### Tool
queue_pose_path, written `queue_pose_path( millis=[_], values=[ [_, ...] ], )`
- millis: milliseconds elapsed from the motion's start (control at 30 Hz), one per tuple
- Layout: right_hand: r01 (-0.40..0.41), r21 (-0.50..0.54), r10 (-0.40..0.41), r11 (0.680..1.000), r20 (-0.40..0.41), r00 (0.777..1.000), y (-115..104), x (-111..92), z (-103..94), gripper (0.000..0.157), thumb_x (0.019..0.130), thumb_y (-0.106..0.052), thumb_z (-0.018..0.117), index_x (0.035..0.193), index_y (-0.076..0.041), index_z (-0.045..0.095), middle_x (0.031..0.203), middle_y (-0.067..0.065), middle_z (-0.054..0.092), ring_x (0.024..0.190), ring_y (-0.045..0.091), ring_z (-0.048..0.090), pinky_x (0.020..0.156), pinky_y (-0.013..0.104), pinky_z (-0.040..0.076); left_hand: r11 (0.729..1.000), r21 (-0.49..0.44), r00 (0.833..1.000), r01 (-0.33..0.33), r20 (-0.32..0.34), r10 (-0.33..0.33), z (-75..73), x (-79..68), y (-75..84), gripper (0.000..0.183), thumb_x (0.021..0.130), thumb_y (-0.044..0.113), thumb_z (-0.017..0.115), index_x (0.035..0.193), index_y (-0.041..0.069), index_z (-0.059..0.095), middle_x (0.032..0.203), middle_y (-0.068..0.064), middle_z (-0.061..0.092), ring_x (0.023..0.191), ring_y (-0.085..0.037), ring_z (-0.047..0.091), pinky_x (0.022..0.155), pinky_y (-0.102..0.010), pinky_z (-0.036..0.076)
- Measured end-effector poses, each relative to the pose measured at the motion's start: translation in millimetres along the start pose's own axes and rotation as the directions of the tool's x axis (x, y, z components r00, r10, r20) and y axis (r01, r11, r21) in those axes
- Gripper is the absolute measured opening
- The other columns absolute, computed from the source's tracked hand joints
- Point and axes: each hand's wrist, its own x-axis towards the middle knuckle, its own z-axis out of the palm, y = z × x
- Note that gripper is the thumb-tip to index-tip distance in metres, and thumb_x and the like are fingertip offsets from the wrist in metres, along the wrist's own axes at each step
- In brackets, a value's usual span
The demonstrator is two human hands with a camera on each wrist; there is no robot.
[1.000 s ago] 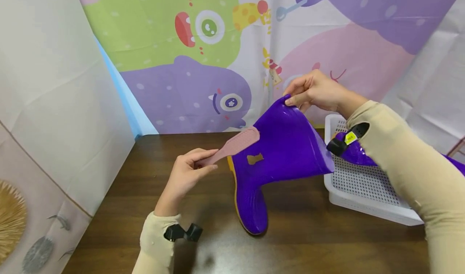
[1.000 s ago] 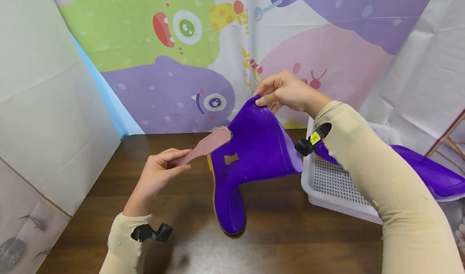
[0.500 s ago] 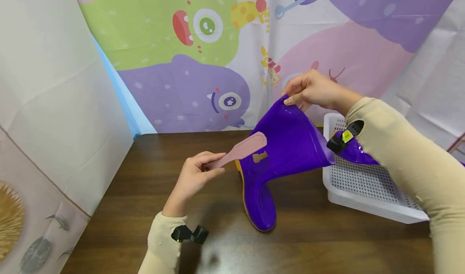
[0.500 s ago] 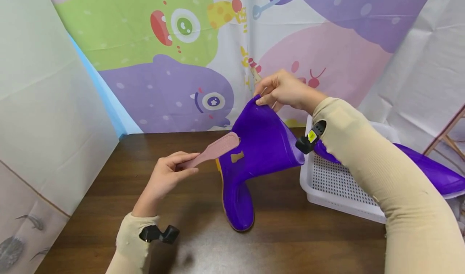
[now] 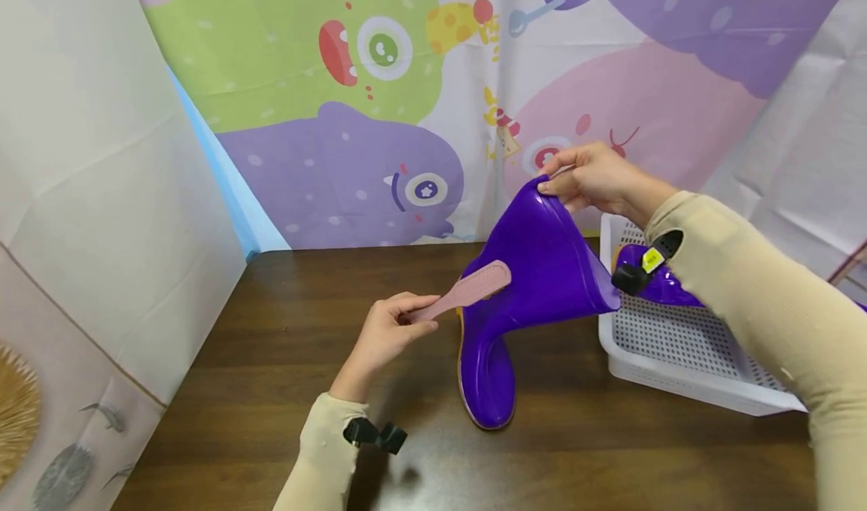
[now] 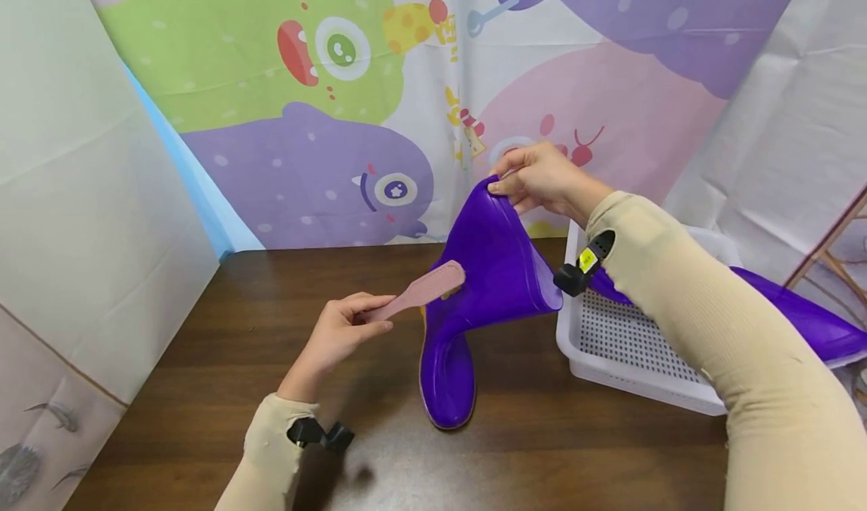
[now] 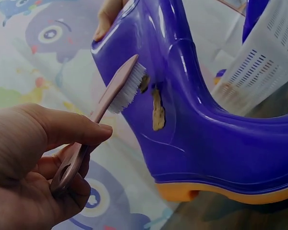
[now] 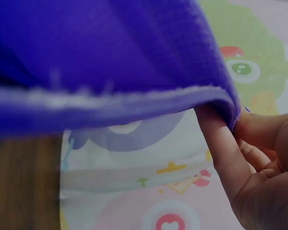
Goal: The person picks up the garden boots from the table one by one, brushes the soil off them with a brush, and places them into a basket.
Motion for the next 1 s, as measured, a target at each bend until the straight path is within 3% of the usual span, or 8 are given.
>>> queue_pose_path(
  millis=[233, 367, 533, 733, 900, 1000],
  values=[
    [-0.033, 0.093, 0.034, 0.995, -0.006, 0.999, 17.3, -1.5, -10.4, 0.015, 0.084, 0.004, 0.061, 0.077, -0.008, 0.066, 0.068, 0.005, 0.065, 0.055, 0.014, 0.062, 0.047, 0.026, 0.051, 0.998, -0.014, 0.998, 0.054, 0.014, -0.054, 10.4, 4.4, -1.4, 0.032, 0.072, -0.008, 0.071, 0.103, -0.008, 0.066, 0.089, -0.021, 0.064, 0.067, -0.014, 0.050, 0.056, -0.020, 0.043],
    [-0.042, 0.148, 0.046, 0.988, -0.023, 0.999, 28.4, -1.3, -17.0, 0.017, 0.086, 0.004, 0.058, 0.076, -0.008, 0.065, 0.068, 0.005, 0.065, 0.056, 0.015, 0.062, 0.048, 0.027, 0.051, 0.998, -0.008, 0.998, 0.060, 0.027, -0.060, 20.9, 11.1, -23.6, 0.032, 0.072, -0.003, 0.074, 0.103, -0.001, 0.069, 0.088, -0.014, 0.065, 0.067, -0.012, 0.051, 0.056, -0.020, 0.043],
    [-0.058, 0.228, 0.064, 0.972, -0.019, 0.998, 39.5, -5.3, -23.5, 0.014, 0.088, 0.003, 0.056, 0.079, -0.007, 0.060, 0.071, 0.005, 0.066, 0.058, 0.015, 0.063, 0.051, 0.027, 0.052, 0.999, -0.004, 0.998, 0.038, 0.040, -0.038, 29.2, 14.2, -28.4, 0.032, 0.071, 0.002, 0.076, 0.103, 0.004, 0.070, 0.084, -0.007, 0.065, 0.066, -0.010, 0.052, 0.056, -0.021, 0.044],
    [-0.084, 0.382, 0.090, 0.920, 0.003, 0.996, 56.3, -12.0, -33.5, 0.017, 0.089, 0.006, 0.052, 0.078, -0.005, 0.059, 0.071, 0.007, 0.065, 0.059, 0.017, 0.063, 0.053, 0.029, 0.053, 0.999, -0.005, 0.998, 0.048, 0.034, -0.048, 31.1, 16.1, -25.7, 0.032, 0.071, 0.001, 0.075, 0.102, 0.002, 0.070, 0.085, -0.008, 0.065, 0.066, -0.010, 0.052, 0.056, -0.021, 0.044],
    [-0.099, 0.491, 0.100, 0.866, 0.024, 0.995, 72.6, -17.9, -44.2, 0.021, 0.090, 0.006, 0.049, 0.075, -0.005, 0.059, 0.070, 0.006, 0.065, 0.059, 0.017, 0.062, 0.055, 0.029, 0.053, 0.999, -0.011, 0.998, 0.037, 0.042, -0.037, 31.0, 17.0, -8.2, 0.032, 0.071, -0.004, 0.073, 0.102, -0.007, 0.066, 0.087, -0.018, 0.065, 0.068, -0.012, 0.051, 0.058, -0.021, 0.043],
    [-0.111, 0.530, 0.113, 0.841, 0.029, 0.993, 80.3, -21.6, -49.3, 0.021, 0.090, 0.006, 0.050, 0.074, -0.005, 0.058, 0.069, 0.007, 0.065, 0.059, 0.018, 0.063, 0.055, 0.030, 0.053, 0.999, -0.021, 0.998, 0.048, 0.052, -0.047, 33.1, 20.1, -11.0, 0.033, 0.071, -0.005, 0.073, 0.103, -0.007, 0.066, 0.090, -0.021, 0.065, 0.070, -0.015, 0.051, 0.059, -0.020, 0.043]
  ],
)
